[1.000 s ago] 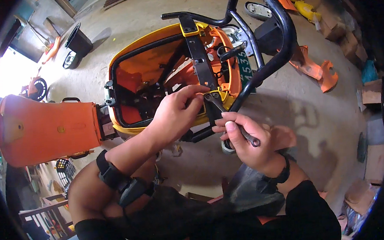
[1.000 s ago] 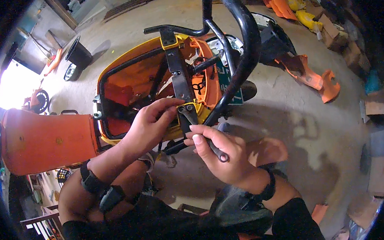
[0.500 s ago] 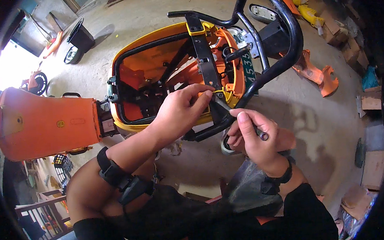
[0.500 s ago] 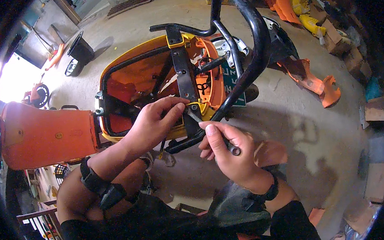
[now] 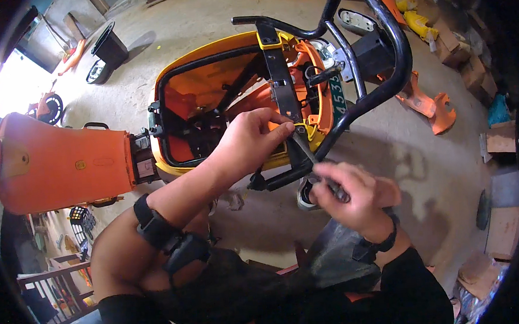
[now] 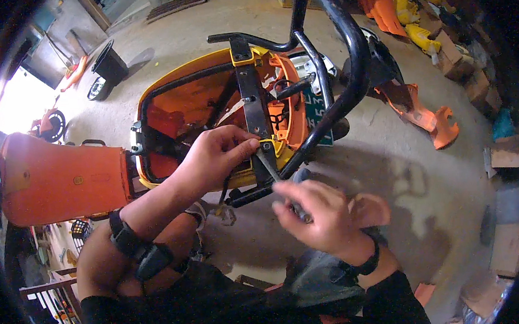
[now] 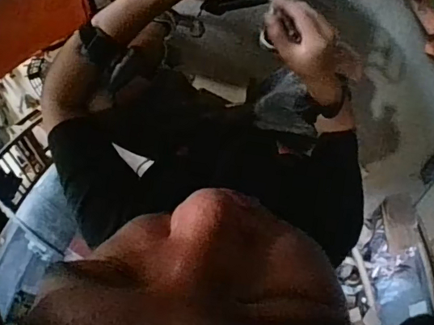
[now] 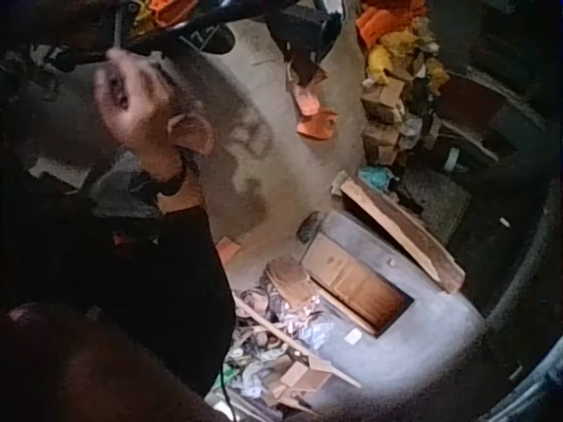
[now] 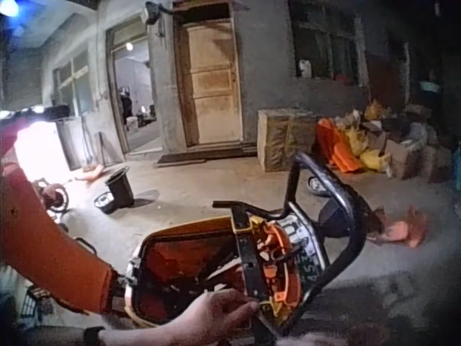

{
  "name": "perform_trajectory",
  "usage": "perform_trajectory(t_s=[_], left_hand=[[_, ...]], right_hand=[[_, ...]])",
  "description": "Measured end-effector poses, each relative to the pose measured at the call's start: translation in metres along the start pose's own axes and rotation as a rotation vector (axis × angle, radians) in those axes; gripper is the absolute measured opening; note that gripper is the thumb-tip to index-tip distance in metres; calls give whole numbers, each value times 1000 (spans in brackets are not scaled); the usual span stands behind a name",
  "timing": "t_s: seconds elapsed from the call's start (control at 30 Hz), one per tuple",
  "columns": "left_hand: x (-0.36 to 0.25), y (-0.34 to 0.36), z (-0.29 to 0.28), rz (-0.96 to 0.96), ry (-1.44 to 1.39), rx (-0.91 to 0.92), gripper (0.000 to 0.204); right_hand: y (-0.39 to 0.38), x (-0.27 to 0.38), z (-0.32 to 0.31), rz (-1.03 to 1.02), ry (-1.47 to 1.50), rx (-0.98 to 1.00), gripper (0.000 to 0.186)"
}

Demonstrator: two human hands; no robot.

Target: Loosening or tightening components on a scooter frame using a wrench.

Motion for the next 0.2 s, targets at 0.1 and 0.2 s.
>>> perform_trajectory(t_s=[0.1, 0.2], left_hand=[[-4, -1, -2, -12, 2, 7, 32], [-3, 2, -1, 51, -68, 29, 35]], right_hand=[[-6, 18, 6, -379, -268, 254, 41], [5, 31, 23, -439, -397, 428, 39]])
Point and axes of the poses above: each hand's wrist, its own y-axis towards the middle knuckle, its own z-axis out of the palm, x = y × z, the point moved 5 cm from there along y, towards the middle knuckle, and after that the axes turned 12 degrees about x, right-handed, at the moved point
